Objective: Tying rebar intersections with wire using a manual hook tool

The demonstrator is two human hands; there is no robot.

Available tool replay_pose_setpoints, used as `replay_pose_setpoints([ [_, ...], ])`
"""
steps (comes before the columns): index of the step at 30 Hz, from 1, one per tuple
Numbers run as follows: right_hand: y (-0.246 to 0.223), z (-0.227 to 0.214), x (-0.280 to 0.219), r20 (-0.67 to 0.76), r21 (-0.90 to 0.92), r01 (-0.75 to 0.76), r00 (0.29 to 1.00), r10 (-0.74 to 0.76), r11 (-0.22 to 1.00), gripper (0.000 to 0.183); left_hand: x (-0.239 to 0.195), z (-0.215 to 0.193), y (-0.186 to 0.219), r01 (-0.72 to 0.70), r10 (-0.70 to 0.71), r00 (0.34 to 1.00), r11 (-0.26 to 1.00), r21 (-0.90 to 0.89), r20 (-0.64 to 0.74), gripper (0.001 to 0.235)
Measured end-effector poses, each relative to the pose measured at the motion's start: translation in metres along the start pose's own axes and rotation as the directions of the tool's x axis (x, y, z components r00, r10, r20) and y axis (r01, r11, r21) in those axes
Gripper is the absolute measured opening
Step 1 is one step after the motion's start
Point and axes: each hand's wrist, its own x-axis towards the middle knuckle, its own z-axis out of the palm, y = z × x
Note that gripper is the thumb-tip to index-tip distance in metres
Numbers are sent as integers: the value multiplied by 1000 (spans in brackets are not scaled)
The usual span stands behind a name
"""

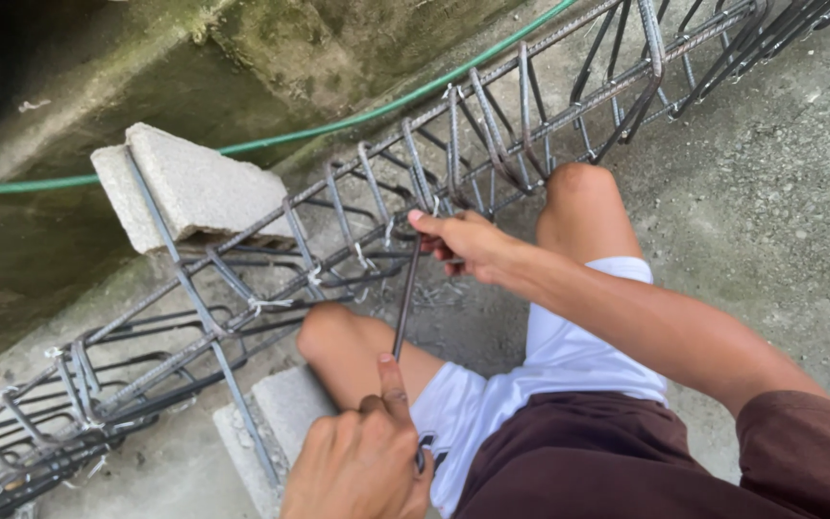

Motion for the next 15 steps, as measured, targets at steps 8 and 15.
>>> replay_pose_setpoints([
  [8,22,20,-19,-95,194,155,986,-139,969,38,6,-9,-1,-20,36,996,981,-192,79,91],
  [15,41,11,-19,10,497,210,969,-247,842,28,7,-23,-5,136,-65,972,939,-317,226,93],
])
